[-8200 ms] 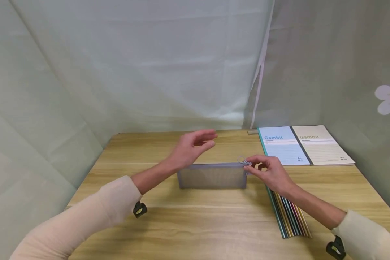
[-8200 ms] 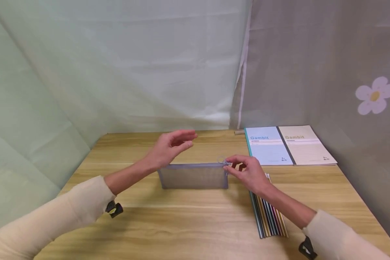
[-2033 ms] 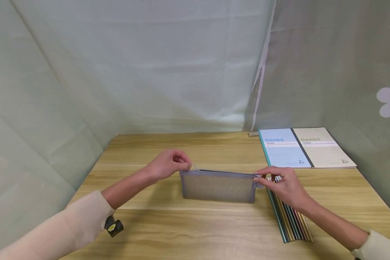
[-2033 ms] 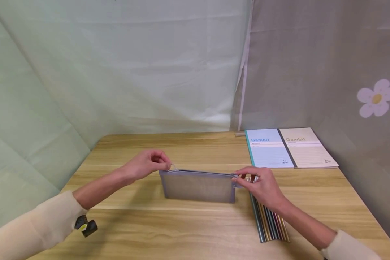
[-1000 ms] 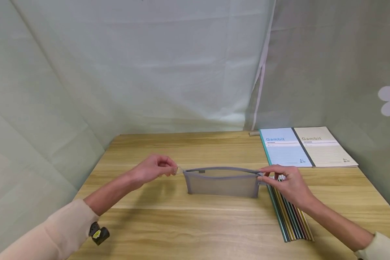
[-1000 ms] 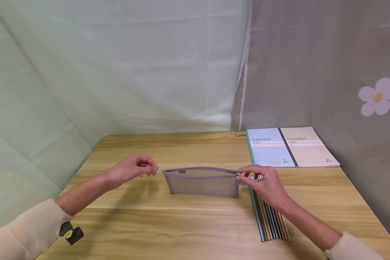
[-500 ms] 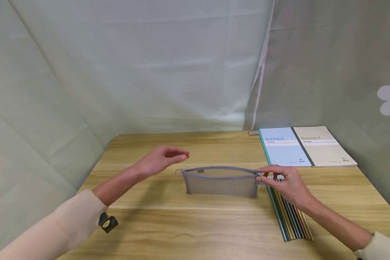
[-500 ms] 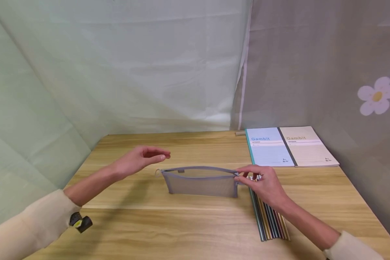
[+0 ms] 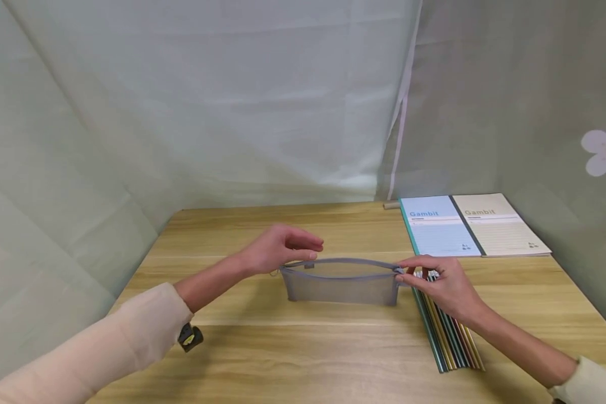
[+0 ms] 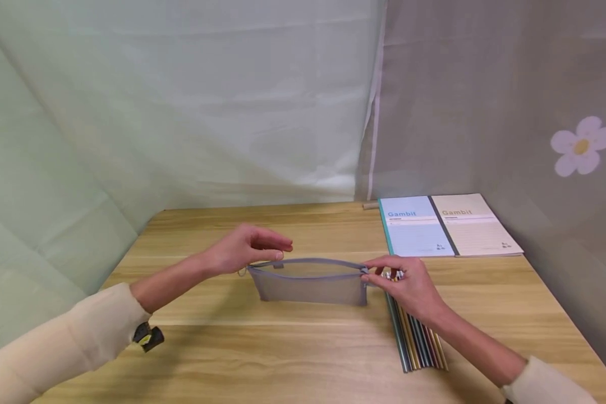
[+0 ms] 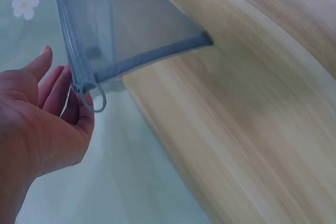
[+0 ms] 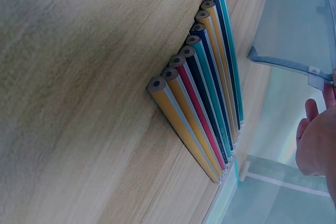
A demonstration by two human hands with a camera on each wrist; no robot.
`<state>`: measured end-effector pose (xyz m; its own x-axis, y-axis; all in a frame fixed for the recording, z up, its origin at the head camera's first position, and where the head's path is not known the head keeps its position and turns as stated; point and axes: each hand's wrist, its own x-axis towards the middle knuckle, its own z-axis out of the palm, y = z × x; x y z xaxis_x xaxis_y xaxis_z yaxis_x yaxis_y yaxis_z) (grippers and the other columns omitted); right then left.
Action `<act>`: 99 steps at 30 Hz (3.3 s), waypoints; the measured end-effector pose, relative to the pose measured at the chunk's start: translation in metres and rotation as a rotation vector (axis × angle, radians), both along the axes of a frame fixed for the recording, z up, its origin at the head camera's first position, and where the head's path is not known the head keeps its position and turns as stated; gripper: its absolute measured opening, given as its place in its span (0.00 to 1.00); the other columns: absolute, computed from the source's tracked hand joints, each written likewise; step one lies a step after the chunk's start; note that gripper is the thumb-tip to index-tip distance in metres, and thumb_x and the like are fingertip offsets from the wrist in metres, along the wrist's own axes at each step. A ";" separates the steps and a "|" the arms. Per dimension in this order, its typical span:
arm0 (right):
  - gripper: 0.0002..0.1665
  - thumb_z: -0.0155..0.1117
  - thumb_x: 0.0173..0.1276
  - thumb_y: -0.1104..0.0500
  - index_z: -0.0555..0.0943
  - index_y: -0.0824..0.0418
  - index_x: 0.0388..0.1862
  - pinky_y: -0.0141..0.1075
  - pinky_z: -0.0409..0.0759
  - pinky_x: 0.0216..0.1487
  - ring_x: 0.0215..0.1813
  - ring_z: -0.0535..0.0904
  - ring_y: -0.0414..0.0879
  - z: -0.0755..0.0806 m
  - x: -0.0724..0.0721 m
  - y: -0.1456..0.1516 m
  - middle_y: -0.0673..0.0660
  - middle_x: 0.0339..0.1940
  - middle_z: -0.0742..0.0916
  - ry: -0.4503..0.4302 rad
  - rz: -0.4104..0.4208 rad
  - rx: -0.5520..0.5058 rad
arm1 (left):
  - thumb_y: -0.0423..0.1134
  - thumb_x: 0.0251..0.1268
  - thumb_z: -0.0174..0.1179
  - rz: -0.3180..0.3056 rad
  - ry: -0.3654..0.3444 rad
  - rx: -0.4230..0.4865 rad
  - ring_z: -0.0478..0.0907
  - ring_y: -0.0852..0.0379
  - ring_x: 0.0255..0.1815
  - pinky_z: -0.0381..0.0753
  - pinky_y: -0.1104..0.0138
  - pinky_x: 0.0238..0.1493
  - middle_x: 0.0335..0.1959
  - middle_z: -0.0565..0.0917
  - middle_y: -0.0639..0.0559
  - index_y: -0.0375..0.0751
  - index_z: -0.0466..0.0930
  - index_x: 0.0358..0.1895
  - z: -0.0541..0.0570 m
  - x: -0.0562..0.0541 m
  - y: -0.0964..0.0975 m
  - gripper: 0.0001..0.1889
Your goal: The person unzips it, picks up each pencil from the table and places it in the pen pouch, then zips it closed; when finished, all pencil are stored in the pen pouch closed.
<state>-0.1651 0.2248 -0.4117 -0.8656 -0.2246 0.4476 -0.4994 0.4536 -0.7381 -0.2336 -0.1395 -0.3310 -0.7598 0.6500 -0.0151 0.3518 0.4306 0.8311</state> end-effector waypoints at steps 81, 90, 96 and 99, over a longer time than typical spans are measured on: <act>0.13 0.79 0.67 0.64 0.92 0.54 0.49 0.33 0.75 0.27 0.32 0.78 0.42 -0.007 0.007 0.025 0.49 0.37 0.92 -0.037 -0.110 0.010 | 0.38 0.69 0.73 0.354 0.177 -0.138 0.81 0.58 0.32 0.84 0.64 0.36 0.31 0.86 0.58 0.45 0.91 0.40 -0.022 0.034 -0.015 0.02; 0.14 0.78 0.68 0.64 0.92 0.56 0.52 0.29 0.77 0.33 0.38 0.80 0.37 -0.010 0.012 0.038 0.50 0.39 0.93 -0.050 -0.149 0.013 | 0.36 0.67 0.73 0.353 0.341 -0.184 0.81 0.62 0.29 0.83 0.68 0.33 0.28 0.85 0.62 0.44 0.90 0.38 -0.018 0.041 -0.026 0.02; 0.14 0.77 0.68 0.66 0.92 0.58 0.52 0.28 0.78 0.33 0.38 0.80 0.37 -0.013 0.015 0.044 0.47 0.42 0.93 -0.047 -0.161 0.017 | 0.32 0.65 0.72 0.336 0.435 -0.227 0.80 0.67 0.27 0.84 0.71 0.32 0.26 0.84 0.63 0.45 0.90 0.35 -0.020 0.045 -0.030 0.03; 0.14 0.78 0.68 0.66 0.92 0.58 0.52 0.30 0.77 0.31 0.36 0.79 0.39 -0.015 0.016 0.045 0.48 0.42 0.93 -0.055 -0.161 0.011 | 0.31 0.63 0.73 0.338 0.411 -0.213 0.80 0.66 0.26 0.84 0.71 0.31 0.26 0.84 0.63 0.46 0.90 0.35 -0.026 0.047 -0.030 0.05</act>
